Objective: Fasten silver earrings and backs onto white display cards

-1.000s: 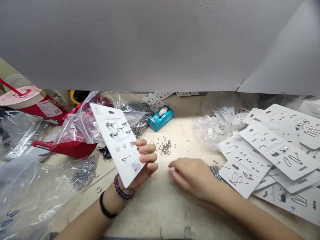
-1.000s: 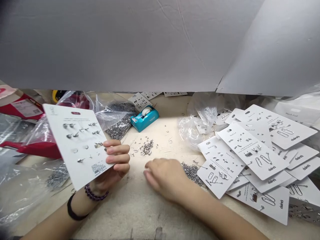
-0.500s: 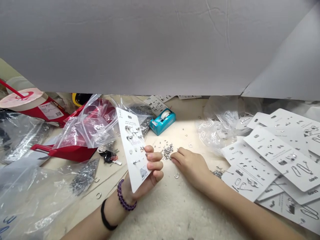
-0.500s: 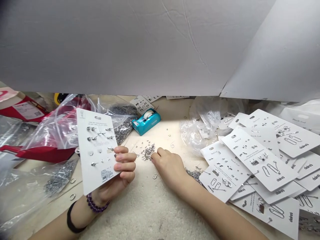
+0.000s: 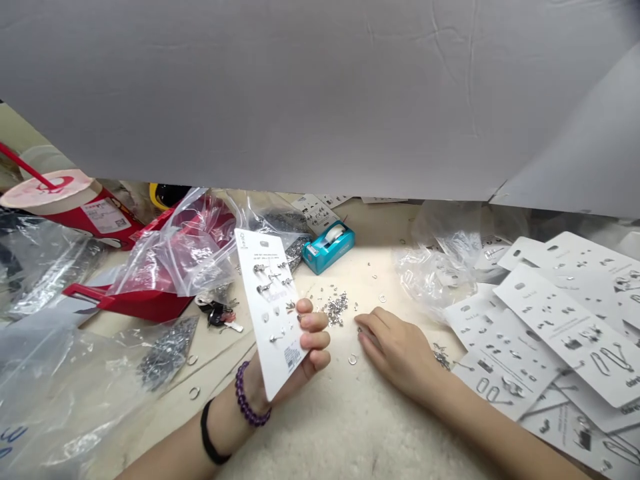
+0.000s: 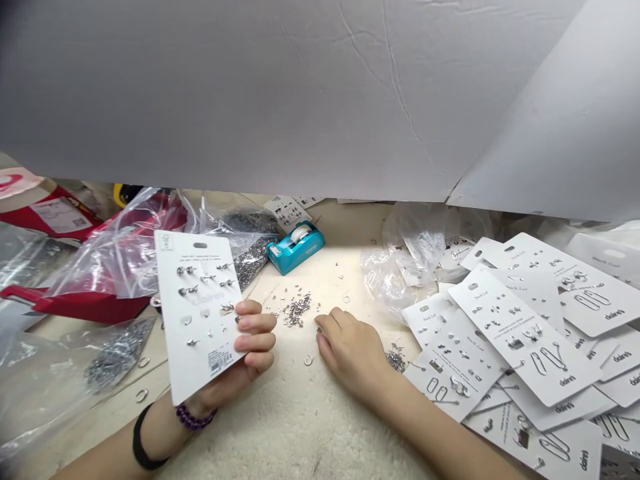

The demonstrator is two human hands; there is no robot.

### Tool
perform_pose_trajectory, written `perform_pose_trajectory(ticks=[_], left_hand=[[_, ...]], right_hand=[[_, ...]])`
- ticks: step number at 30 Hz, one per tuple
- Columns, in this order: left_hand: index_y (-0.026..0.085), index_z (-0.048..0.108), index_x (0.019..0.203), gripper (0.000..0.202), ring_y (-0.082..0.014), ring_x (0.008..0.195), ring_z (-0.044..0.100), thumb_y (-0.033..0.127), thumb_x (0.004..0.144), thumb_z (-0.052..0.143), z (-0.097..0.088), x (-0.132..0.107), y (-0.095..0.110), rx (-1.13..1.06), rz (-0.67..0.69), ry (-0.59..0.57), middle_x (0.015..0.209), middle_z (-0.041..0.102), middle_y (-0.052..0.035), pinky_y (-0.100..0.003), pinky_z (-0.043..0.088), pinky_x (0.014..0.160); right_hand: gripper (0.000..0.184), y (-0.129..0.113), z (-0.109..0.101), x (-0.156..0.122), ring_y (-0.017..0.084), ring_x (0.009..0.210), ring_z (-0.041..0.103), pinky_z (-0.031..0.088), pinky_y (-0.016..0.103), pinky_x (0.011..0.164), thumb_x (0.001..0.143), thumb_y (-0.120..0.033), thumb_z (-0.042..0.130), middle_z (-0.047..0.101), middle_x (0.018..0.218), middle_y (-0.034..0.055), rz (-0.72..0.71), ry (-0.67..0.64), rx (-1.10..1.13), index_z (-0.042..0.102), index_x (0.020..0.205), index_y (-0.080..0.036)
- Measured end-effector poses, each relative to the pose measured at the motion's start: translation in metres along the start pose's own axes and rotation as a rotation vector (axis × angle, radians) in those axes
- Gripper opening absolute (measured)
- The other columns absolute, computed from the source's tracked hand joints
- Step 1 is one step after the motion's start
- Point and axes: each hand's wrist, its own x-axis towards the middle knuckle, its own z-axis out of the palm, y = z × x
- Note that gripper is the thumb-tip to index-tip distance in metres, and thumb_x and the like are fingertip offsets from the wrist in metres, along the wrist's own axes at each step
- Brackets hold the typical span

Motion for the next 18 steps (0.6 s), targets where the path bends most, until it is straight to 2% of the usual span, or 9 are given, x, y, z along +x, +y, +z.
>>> perform_pose_trajectory(ticks=[4,9,18], left_hand=[[0.018,0.059,0.072,0.005,-0.0099,0.056,0.055,0.016,0.074,0.056,-0.0007,0.0001,0.0002,-0.053,-0.011,-0.018,0.065,0.055,0.0007,-0.022,0.047,0.055],[0.017,0.06,0.073,0.008,-0.0116,0.057,0.056,0.015,0.075,0.053,-0.0024,0.0015,0.0018,-0.107,-0.032,-0.03,0.066,0.057,-0.0005,-0.024,0.047,0.057],[0.018,0.061,0.075,0.007,-0.0107,0.057,0.055,0.015,0.076,0.055,-0.0029,0.0035,0.0004,-0.14,-0.047,0.019,0.067,0.057,0.0002,-0.024,0.047,0.059]], right_hand=[[0.017,0.0029,0.0029,-0.0004,0.019,0.072,0.057,0.047,0.031,0.058,0.083,-0.018,0.046,0.059,0.085,0.0068,0.016,-0.013,0.036,0.053,0.098,-0.015],[0.008,0.0016,0.0026,-0.0001,0.018,0.068,0.057,0.047,0.029,0.056,0.083,-0.016,0.046,0.059,0.08,0.0051,0.033,0.006,0.056,0.055,0.084,-0.016],[0.016,0.0025,0.0041,-0.0001,0.016,0.066,0.055,0.044,0.027,0.056,0.087,-0.017,0.04,0.057,0.076,0.0046,0.025,0.025,0.059,0.055,0.082,-0.017]])
